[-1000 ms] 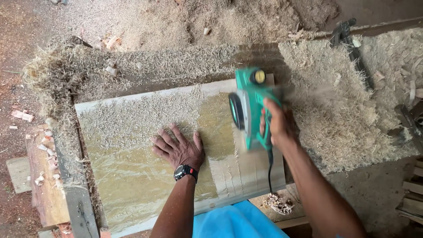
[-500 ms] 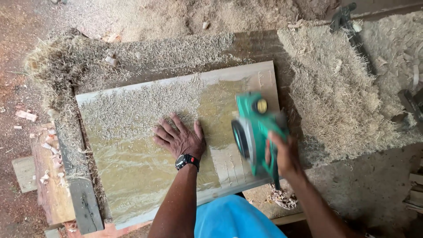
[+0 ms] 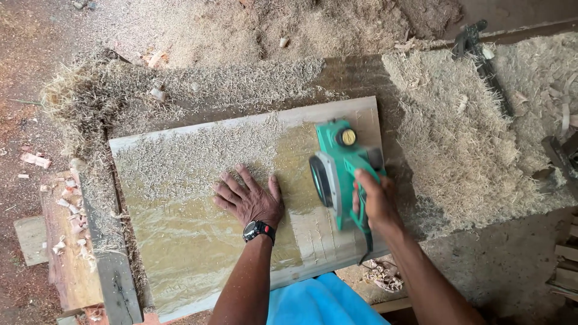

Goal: Planing the surface of a wooden board using an electric hand planer.

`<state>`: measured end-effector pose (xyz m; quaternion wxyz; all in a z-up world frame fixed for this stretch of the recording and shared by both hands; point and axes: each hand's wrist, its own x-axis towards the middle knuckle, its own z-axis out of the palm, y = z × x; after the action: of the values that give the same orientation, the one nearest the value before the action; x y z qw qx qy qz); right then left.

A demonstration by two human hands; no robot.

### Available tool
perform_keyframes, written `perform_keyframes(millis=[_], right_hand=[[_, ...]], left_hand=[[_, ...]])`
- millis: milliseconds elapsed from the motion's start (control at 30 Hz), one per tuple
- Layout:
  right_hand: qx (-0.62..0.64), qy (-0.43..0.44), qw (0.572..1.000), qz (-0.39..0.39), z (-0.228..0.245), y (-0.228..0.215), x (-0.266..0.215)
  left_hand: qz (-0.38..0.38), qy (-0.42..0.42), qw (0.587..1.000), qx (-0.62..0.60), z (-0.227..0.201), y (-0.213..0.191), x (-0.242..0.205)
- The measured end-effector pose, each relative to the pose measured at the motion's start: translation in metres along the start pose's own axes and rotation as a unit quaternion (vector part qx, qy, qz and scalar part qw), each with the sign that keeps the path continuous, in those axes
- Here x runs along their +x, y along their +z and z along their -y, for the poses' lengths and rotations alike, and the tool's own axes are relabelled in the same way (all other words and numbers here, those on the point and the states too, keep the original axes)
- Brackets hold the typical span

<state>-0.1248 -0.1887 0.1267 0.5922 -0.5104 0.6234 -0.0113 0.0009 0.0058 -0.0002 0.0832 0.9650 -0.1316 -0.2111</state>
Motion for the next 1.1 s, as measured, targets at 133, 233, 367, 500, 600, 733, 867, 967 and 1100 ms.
perform_keyframes(millis=[133,233,367,500,600,733,867,967,1100], right_hand=[[0.016,-0.033,0.999,0.016,0.042,0.02,0.035],[0.005,-0.031,0.999,0.024,0.073,0.032,0.056],[0.001,-0.036,0.999,0.037,0.099,0.046,0.077],[0.004,-0.062,0.997,0.045,0.09,0.03,0.067],[-0.029,-0.069,0.996,0.047,0.055,-0.004,0.029],[-0.07,-0.051,0.996,0.029,-0.03,-0.065,-0.019],[-0.012,0.024,1.0,-0.003,-0.095,-0.098,-0.048],[0.018,0.005,1.0,-0.003,-0.094,-0.098,-0.046],[-0.016,-0.006,1.0,-0.005,-0.047,-0.076,-0.021]], left_hand=[[-0.01,0.008,1.0,0.002,0.002,0.004,0.0],[0.006,0.005,1.0,0.013,0.0,0.003,0.0],[0.008,-0.003,1.0,0.013,-0.001,-0.003,-0.002],[0.017,-0.001,1.0,0.01,-0.002,-0.005,0.001],[0.006,0.002,1.0,0.007,-0.001,-0.005,-0.003],[0.01,-0.003,1.0,0.01,-0.001,-0.002,-0.002],[-0.012,0.001,1.0,0.012,0.0,0.0,-0.001],[0.008,0.002,1.0,0.009,-0.004,-0.001,-0.002],[0.005,-0.009,1.0,0.024,-0.004,0.0,-0.001]])
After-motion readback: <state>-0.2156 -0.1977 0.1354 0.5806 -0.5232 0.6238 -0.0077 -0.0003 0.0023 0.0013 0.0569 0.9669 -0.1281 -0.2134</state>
